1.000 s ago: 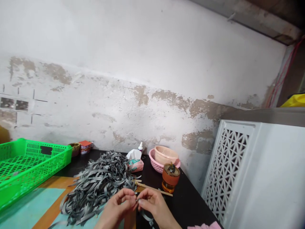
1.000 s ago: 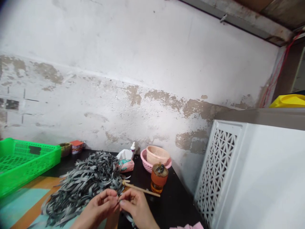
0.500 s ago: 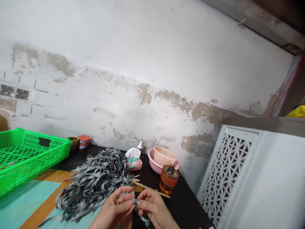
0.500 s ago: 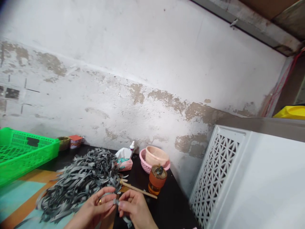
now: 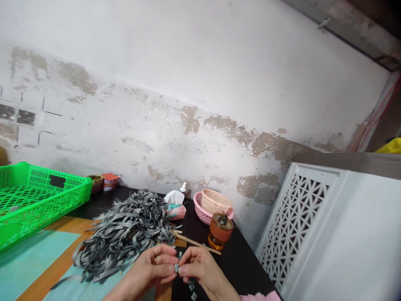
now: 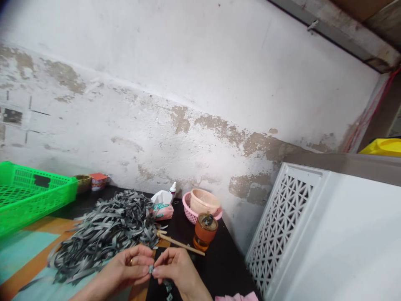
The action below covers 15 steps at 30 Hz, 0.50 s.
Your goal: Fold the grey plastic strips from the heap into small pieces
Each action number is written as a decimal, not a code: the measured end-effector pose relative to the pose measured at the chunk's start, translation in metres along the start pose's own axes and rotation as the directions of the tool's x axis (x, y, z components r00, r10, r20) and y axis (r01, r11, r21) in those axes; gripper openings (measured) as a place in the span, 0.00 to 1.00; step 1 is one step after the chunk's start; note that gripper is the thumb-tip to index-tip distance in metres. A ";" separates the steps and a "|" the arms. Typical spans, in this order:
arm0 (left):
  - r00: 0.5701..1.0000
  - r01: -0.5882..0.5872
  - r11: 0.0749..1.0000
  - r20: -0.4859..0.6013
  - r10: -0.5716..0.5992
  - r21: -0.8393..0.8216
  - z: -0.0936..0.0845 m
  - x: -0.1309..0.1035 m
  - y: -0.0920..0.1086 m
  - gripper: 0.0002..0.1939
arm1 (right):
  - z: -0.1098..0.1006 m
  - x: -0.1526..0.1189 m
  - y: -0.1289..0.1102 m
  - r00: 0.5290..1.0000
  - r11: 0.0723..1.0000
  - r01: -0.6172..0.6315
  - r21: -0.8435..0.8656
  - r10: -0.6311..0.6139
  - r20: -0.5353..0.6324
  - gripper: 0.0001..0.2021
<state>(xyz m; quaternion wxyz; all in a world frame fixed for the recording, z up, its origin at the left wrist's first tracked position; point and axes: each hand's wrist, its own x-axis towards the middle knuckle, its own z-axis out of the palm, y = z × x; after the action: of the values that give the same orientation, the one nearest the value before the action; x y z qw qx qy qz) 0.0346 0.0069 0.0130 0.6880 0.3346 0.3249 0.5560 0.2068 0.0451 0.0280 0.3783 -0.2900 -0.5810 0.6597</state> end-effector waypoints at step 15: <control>0.995 -0.087 0.990 0.054 0.082 0.115 0.006 0.004 -0.004 0.16 | 0.001 0.007 0.012 0.998 1.000 0.005 -0.030 -0.007 -0.057 0.23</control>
<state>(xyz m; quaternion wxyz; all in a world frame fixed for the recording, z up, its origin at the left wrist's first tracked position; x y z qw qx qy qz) 0.0427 0.0100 0.0131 0.6508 0.4012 0.3256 0.5563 0.2006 0.0500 0.0166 0.3927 -0.3126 -0.5804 0.6412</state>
